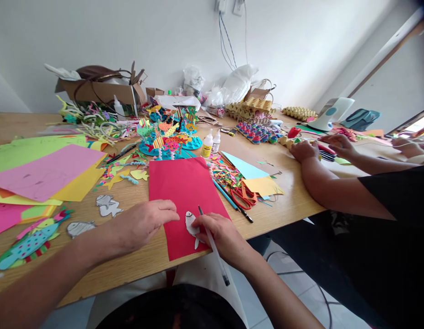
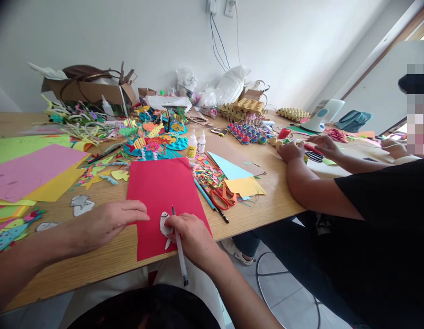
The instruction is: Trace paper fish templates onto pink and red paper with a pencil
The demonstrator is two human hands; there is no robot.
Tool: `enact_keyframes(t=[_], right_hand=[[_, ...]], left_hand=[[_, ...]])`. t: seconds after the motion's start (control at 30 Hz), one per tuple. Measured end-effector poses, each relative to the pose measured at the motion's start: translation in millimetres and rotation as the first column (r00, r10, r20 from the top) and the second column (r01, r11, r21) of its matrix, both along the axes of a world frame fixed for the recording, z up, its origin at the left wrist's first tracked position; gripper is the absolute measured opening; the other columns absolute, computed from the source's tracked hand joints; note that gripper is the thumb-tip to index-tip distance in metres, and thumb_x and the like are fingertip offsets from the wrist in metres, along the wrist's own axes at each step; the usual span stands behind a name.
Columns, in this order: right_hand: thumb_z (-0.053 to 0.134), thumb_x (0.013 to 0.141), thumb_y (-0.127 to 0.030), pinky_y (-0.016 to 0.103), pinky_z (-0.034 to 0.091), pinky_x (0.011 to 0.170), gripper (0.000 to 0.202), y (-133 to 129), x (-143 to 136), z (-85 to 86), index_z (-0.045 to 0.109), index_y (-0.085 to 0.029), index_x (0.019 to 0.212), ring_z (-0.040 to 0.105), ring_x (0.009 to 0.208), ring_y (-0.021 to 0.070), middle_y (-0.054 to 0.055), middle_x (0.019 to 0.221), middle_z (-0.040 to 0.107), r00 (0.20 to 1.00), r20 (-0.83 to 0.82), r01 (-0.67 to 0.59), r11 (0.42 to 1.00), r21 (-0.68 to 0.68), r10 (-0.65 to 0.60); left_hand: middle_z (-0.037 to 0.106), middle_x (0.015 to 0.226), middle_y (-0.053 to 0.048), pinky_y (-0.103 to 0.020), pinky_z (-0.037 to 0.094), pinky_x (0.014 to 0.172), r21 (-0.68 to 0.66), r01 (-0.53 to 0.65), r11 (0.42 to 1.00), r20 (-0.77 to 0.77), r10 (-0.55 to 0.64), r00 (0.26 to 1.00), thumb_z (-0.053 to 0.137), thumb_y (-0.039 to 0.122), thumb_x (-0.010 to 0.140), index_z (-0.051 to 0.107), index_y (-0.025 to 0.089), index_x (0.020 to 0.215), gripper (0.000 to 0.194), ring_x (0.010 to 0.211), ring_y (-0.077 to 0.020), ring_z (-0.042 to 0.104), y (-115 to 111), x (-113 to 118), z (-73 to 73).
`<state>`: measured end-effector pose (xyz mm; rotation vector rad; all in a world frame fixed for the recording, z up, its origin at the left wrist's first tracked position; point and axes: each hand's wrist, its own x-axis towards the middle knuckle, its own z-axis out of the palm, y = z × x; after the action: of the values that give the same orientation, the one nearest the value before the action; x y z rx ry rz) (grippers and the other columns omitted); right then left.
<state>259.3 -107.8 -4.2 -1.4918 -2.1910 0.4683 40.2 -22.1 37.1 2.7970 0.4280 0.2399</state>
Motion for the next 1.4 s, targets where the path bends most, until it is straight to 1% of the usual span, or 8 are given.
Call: enact_keyframes(t=[0.1,0.23,0.37,0.67,0.9,1.03,1.27,1.4], right_hand=[[0.058,0.082,-0.015,0.025,0.040,0.065,0.011,1.9,1.3,-0.5,0.062,-0.018,0.092,0.059,0.074,0.0171,0.004,0.079,0.065,1.000,0.016,-0.005,1.000,-0.006,0.005],[0.059,0.080,-0.014,0.024,0.040,0.066,0.013,3.9,1.6,0.3,0.062,-0.019,0.092,0.060,0.076,0.0176,0.004,0.081,0.067,1.000,-0.014,-0.015,1.000,-0.011,0.015],[0.057,0.084,-0.017,0.024,0.040,0.064,0.008,4.0,0.9,1.4,0.062,-0.019,0.090,0.060,0.073,0.0171,0.004,0.080,0.067,0.999,-0.033,0.007,1.000,-0.021,-0.008],[0.052,0.087,-0.017,0.023,0.040,0.063,0.010,1.0,0.5,1.8,0.062,-0.018,0.088,0.061,0.071,0.0164,0.005,0.078,0.067,0.998,-0.064,0.021,1.000,-0.018,-0.022],[0.043,0.094,-0.027,0.022,0.044,0.067,0.022,2.2,6.1,15.6,0.063,-0.018,0.099,0.062,0.076,0.0152,0.005,0.086,0.068,0.970,-0.243,0.002,1.000,-0.007,-0.003],[0.044,0.094,-0.029,0.025,0.044,0.075,0.024,1.2,11.0,26.2,0.065,-0.018,0.093,0.060,0.084,0.0165,0.005,0.086,0.066,0.935,-0.353,0.043,0.998,0.047,-0.024],[0.048,0.083,-0.020,0.022,0.042,0.058,0.008,-1.6,6.7,25.0,0.056,-0.017,0.085,0.054,0.061,0.0115,-0.002,0.066,0.058,0.790,-0.595,0.012,0.973,-0.229,-0.150],[0.051,0.076,-0.016,0.020,0.039,0.052,0.004,1.9,0.6,24.8,0.053,-0.017,0.073,0.050,0.057,0.0101,-0.003,0.061,0.056,0.801,-0.563,0.042,0.958,-0.284,-0.203]], left_hand=[[0.064,0.101,-0.005,-0.025,0.048,0.075,-0.030,-0.040,0.999,-0.078,0.038,0.996,0.032,-0.003,0.076,0.063,0.021,0.103,0.047,0.085,-0.0177,0.061,-25.3,-6.1,7.6],[0.065,0.102,-0.004,-0.026,0.048,0.078,-0.056,-0.046,0.997,-0.026,0.045,0.999,0.032,-0.003,0.075,0.063,0.021,0.103,0.048,0.089,-0.0180,0.059,-41.2,-7.2,-1.2],[0.063,0.110,-0.006,-0.030,0.046,0.087,-0.014,-0.009,1.000,0.072,0.010,0.997,0.031,-0.005,0.074,0.062,0.018,0.106,0.051,0.100,-0.0198,0.054,-26.6,0.4,-10.9],[0.062,0.116,-0.008,-0.036,0.041,0.095,0.038,0.211,0.977,0.053,-0.213,0.976,0.035,-0.006,0.080,0.059,0.017,0.115,0.048,0.107,-0.0225,0.050,7.1,17.8,-35.5],[0.062,0.113,-0.009,-0.037,0.040,0.097,0.041,0.273,0.961,0.060,-0.275,0.960,0.033,-0.006,0.079,0.061,0.015,0.111,0.048,0.109,-0.0230,0.050,12.8,22.2,-33.2],[0.061,0.111,-0.012,-0.036,0.042,0.094,0.049,0.262,0.964,0.086,-0.266,0.960,0.032,-0.007,0.076,0.062,0.013,0.106,0.047,0.108,-0.0235,0.051,16.0,23.7,-33.7],[0.060,0.107,-0.008,-0.031,0.043,0.090,-0.106,0.289,0.952,0.079,-0.281,0.956,0.033,-0.006,0.078,0.063,0.019,0.104,0.046,0.103,-0.0195,0.053,26.0,28.4,-33.4],[0.061,0.104,-0.007,-0.029,0.043,0.089,-0.180,0.276,0.944,0.090,-0.264,0.960,0.034,-0.006,0.078,0.062,0.018,0.102,0.044,0.099,-0.0182,0.054,28.1,30.3,-32.0]])
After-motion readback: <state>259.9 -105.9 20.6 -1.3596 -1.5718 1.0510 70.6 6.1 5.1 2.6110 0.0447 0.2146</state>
